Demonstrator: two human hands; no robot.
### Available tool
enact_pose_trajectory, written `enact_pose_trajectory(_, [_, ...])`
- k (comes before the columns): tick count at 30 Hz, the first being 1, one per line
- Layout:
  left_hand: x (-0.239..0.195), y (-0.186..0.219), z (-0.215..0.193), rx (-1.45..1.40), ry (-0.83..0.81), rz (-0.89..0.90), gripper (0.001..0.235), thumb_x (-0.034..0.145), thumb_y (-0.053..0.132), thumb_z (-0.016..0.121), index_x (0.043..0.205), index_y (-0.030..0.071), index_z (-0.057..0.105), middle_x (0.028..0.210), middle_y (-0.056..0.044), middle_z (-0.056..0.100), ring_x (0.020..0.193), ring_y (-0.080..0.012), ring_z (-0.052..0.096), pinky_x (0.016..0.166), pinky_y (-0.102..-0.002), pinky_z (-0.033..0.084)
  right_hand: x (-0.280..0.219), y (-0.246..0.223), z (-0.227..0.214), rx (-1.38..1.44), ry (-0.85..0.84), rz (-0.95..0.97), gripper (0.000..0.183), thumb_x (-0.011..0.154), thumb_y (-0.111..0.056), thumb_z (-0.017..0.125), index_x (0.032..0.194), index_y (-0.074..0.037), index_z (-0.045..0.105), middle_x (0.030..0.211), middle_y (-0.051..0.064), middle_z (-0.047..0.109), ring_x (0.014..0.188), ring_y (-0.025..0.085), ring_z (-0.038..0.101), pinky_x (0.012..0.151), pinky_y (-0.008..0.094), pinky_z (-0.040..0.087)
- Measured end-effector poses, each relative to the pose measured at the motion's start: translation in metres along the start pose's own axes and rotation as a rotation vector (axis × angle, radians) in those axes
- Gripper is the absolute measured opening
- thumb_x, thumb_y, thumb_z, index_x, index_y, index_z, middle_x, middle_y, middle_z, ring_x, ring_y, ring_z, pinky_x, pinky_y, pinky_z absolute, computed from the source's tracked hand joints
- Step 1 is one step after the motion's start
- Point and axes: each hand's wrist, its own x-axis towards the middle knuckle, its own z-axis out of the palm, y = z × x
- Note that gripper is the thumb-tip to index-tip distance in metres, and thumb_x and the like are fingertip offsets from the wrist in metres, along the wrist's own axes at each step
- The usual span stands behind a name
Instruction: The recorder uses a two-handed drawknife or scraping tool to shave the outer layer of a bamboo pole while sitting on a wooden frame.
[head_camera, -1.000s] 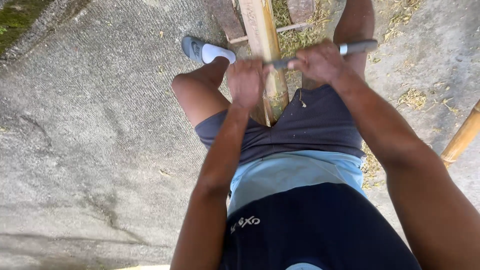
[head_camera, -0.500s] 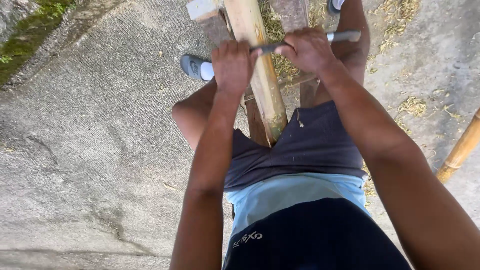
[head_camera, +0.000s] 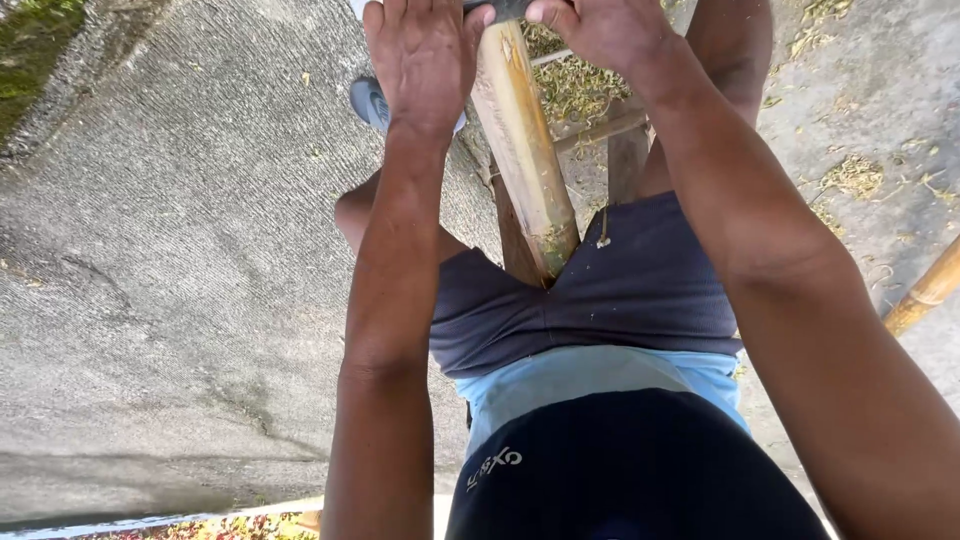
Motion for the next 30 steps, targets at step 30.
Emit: enact_pose_trajectory(30, [-0.141, 0.107, -0.031, -0.074, -0.302, -0.297, 0.039, 0.098, 0.048, 0.066, 0.089, 0.01, 0.07, 0.084, -0.007, 0.066, 0.085, -0.0261, 0.06, 0.076, -0.045, 0.041, -0.14, -0.011, 0.021, -0.249, -0.18, -0.162, 0.054, 0.109, -0.063, 0.049, 0.089, -0.016, 0.067, 0.073, 0.005, 0.06, 0.075, 0.026, 0.063, 0.086, 0.048, 0.046])
